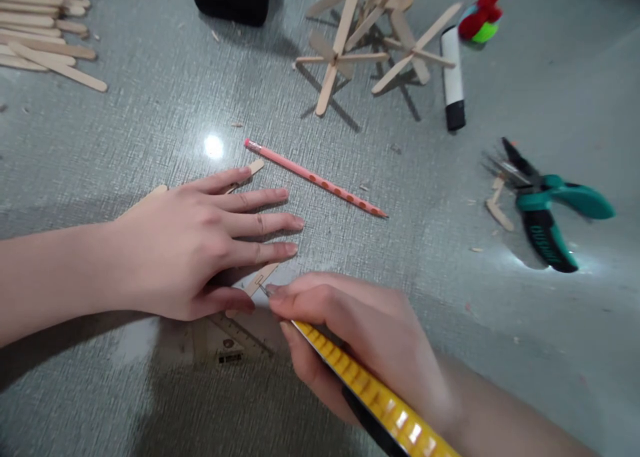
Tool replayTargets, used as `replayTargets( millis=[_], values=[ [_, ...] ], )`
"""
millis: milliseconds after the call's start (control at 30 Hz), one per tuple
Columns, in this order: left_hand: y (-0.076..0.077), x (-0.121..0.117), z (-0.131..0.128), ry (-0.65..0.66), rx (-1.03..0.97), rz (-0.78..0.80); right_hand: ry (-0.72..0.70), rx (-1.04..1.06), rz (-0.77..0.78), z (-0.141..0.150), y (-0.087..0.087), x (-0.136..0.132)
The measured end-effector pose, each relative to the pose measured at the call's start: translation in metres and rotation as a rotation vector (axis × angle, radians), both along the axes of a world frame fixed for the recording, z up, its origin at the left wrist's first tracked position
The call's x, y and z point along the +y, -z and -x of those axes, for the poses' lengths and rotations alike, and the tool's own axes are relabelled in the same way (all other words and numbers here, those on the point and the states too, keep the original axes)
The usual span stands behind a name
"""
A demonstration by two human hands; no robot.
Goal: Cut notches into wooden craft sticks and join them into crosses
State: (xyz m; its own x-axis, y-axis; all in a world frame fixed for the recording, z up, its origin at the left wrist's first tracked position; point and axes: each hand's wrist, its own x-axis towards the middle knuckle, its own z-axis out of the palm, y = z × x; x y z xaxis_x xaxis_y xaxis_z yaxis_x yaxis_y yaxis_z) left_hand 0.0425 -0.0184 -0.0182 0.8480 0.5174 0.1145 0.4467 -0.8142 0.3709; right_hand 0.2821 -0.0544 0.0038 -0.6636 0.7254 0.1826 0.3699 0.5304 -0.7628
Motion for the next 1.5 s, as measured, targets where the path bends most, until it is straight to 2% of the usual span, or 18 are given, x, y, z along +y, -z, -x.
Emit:
replayTargets(
  millis=[200, 367, 567, 667, 800, 867, 933, 1000, 1133, 1267, 1500],
  values=[
    [0.001, 0.001, 0.0, 0.001, -0.055, -0.05, 0.108, 0.042, -0.045, -0.01, 0.006, -0.001],
    [-0.001, -0.001, 0.002, -0.071, -0.079, -0.154, 0.219, 0.052, -0.05, -0.021, 0.012, -0.006],
    [-0.003, 0.002, 0.006, -0.059, -0.148, -0.054, 0.257, 0.023, -0.143, -0.021, 0.014, -0.007],
    [-0.002, 0.007, 0.007, -0.039, -0.135, -0.064, 0.264, 0.023, -0.153, -0.02, 0.014, -0.005],
    [-0.003, 0.01, 0.007, -0.004, -0.153, -0.1, 0.191, 0.053, -0.128, -0.017, 0.011, 0.0],
    [-0.008, 0.002, 0.005, -0.041, -0.149, -0.186, 0.17, 0.065, -0.12, -0.016, 0.01, 0.002],
    [-0.015, -0.014, 0.0, -0.139, -0.118, -0.29, 0.194, 0.069, -0.127, -0.016, 0.011, 0.003],
    [-0.022, -0.035, -0.008, -0.215, -0.058, -0.277, 0.225, 0.075, -0.134, -0.016, 0.012, 0.003],
    [-0.027, -0.061, -0.018, -0.211, -0.049, -0.289, 0.182, 0.114, -0.136, -0.013, 0.014, 0.001],
    [-0.026, -0.059, -0.016, -0.181, -0.069, -0.24, 0.17, 0.142, -0.127, -0.008, 0.012, 0.001],
    [-0.024, -0.059, -0.015, -0.153, -0.107, -0.273, 0.144, 0.131, -0.159, -0.003, 0.009, 0.001]
  ],
)
